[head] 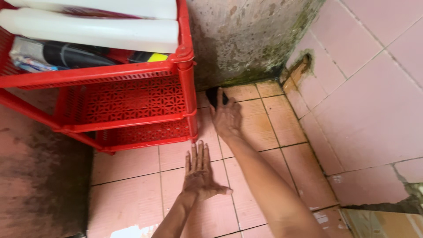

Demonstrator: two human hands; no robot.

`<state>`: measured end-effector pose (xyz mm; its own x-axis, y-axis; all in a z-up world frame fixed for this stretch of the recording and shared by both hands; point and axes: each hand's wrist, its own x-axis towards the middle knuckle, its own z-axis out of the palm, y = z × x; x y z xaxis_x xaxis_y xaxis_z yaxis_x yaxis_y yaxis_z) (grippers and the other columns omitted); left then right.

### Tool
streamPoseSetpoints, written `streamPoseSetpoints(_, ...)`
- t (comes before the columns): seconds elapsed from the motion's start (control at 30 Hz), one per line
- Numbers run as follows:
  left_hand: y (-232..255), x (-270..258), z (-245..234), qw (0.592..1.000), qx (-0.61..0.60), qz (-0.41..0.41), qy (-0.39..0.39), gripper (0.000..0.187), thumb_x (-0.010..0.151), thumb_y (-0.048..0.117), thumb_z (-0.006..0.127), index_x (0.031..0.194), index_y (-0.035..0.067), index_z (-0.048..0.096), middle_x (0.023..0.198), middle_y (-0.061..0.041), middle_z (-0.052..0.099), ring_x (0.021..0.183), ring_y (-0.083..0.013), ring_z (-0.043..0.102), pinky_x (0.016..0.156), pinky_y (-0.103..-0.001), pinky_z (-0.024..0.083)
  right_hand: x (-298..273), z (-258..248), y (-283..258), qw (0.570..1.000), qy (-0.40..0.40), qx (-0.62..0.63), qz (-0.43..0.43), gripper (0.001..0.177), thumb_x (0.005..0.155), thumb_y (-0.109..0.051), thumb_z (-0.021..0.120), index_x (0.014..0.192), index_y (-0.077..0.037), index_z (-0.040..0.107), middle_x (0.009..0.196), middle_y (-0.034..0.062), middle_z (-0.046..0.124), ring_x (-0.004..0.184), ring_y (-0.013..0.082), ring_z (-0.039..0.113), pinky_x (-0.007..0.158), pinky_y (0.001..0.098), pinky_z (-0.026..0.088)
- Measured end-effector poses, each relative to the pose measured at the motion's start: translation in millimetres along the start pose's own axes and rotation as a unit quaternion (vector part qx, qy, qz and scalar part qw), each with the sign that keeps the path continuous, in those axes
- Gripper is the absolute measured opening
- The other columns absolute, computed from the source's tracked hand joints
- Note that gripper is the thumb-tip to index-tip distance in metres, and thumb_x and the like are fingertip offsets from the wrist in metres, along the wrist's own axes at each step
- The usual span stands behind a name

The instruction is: The person scrubs the pink tiled bathroom floor with a black sponge, focusing on corners and edges. They scoop water from a bucket with a green mug and pour it onto the floor to rinse the area. The person moves a red plastic storage rack to clean underneath it before placing it back.

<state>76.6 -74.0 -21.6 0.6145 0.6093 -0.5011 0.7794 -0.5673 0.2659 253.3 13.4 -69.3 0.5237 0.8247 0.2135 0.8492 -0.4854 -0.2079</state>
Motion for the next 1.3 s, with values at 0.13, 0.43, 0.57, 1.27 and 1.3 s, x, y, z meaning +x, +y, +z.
streamPoseSetpoints(0.13,-0.6,-6.1,-0.8,1.0,-0.013,-0.005,0.014,0.164,0.054,0.079,0.085,0.158,-0.002,-0.012,0.17,-0.019,-0.017,0.156,-0.0328,-0.021,0.126,-0.047,-0.009,-17.1,-7.5,3.1,0.999,0.007,0.047,-0.022,0.08,0.099,-0.046,0.06,0.162,-0.009,0.028,0.121,0.0332,0.055,0.107,0.0454,0.056,0.084,0.0554,0.054)
streamPoseSetpoints(0.43,-17.8,-9.5,17.3,0.902,-0.356,0.076,0.233,0.085,0.081,0.025,0.062,0.158,0.009,0.03,0.166,-0.015,0.026,0.154,-0.0308,0.02,0.124,-0.043,0.018,-133.4,-61.0,15.6,0.992,-0.059,0.091,-0.071,0.086,0.089,-0.04,0.071,0.158,-0.013,0.029,0.121,0.0294,0.054,0.11,0.0435,0.054,0.075,0.0521,0.056)
streamPoseSetpoints(0.57,-17.1,-15.2,1.4,0.728,-0.629,0.061,0.264,0.057,0.098,0.024,0.039,0.151,0.004,0.046,0.158,-0.016,0.051,0.149,-0.0262,0.043,0.123,-0.039,0.026,-122.0,-56.2,15.0,0.993,-0.082,0.062,-0.054,0.087,0.091,-0.043,0.068,0.16,-0.011,0.024,0.121,0.0305,0.053,0.11,0.0423,0.055,0.075,0.0539,0.056)
streamPoseSetpoints(1.27,-7.8,-27.7,-40.2,0.3,-0.945,0.097,0.089,0.058,0.1,0.028,0.033,0.148,-0.002,0.047,0.151,-0.017,0.054,0.141,-0.0309,0.051,0.119,-0.043,0.037,-170.9,-73.1,14.0,0.989,-0.022,0.032,-0.141,0.087,0.088,-0.046,0.069,0.159,-0.011,0.031,0.111,0.0287,0.057,0.1,0.0415,0.059,0.065,0.0482,0.058)
streamPoseSetpoints(1.3,-8.0,-27.5,-40.4,0.298,-0.945,0.099,0.088,0.058,0.1,0.028,0.033,0.148,-0.002,0.047,0.151,-0.017,0.054,0.141,-0.031,0.051,0.119,-0.043,0.037,-176.6,-77.0,14.2,0.988,-0.003,0.028,-0.151,0.088,0.086,-0.046,0.071,0.157,-0.011,0.032,0.112,0.031,0.057,0.1,0.043,0.059,0.063,0.0464,0.058)
